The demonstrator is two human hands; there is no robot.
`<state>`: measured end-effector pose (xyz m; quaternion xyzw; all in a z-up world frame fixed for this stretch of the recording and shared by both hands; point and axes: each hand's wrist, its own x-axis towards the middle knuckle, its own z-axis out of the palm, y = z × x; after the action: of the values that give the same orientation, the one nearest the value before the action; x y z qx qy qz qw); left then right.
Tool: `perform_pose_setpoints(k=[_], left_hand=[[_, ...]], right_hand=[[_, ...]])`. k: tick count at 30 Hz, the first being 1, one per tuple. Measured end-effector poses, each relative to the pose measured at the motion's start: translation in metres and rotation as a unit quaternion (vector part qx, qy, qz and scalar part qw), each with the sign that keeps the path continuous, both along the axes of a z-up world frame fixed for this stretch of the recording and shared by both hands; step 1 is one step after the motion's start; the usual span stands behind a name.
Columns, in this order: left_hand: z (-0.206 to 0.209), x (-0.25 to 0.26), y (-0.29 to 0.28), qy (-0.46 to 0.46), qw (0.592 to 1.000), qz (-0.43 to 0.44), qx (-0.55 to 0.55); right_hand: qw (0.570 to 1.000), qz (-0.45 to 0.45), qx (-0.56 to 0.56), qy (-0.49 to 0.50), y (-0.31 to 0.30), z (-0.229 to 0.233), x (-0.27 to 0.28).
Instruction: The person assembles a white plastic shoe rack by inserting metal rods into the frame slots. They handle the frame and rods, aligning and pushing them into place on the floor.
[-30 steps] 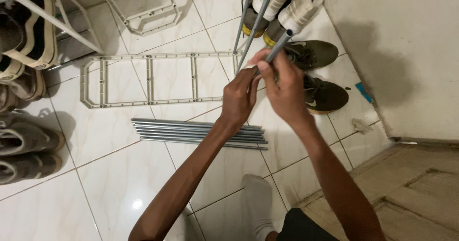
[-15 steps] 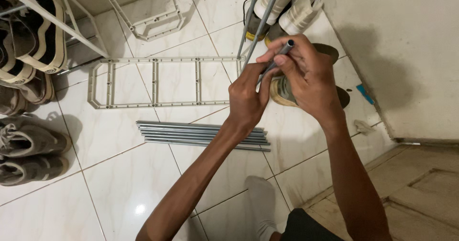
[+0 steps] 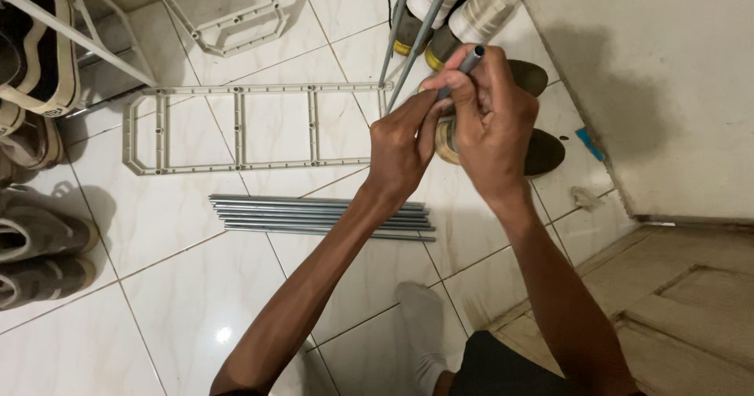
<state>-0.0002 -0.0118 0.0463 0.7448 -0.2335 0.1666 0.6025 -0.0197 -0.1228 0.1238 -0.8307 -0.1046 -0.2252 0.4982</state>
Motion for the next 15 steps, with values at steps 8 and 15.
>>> perform_pose_setpoints(k=[8, 15], left_hand=[[-0.001, -0.007, 0.003, 0.002, 1.0, 0.003, 0.009], [-0.04, -0.02, 0.004, 0.084, 0.995, 0.029, 0.04]], right_hand=[[0.996, 0.032, 0.065, 0.045, 0.001, 0.0, -0.007], [0.982, 0.107, -0.038, 0.15, -0.013, -0.029, -0.012]])
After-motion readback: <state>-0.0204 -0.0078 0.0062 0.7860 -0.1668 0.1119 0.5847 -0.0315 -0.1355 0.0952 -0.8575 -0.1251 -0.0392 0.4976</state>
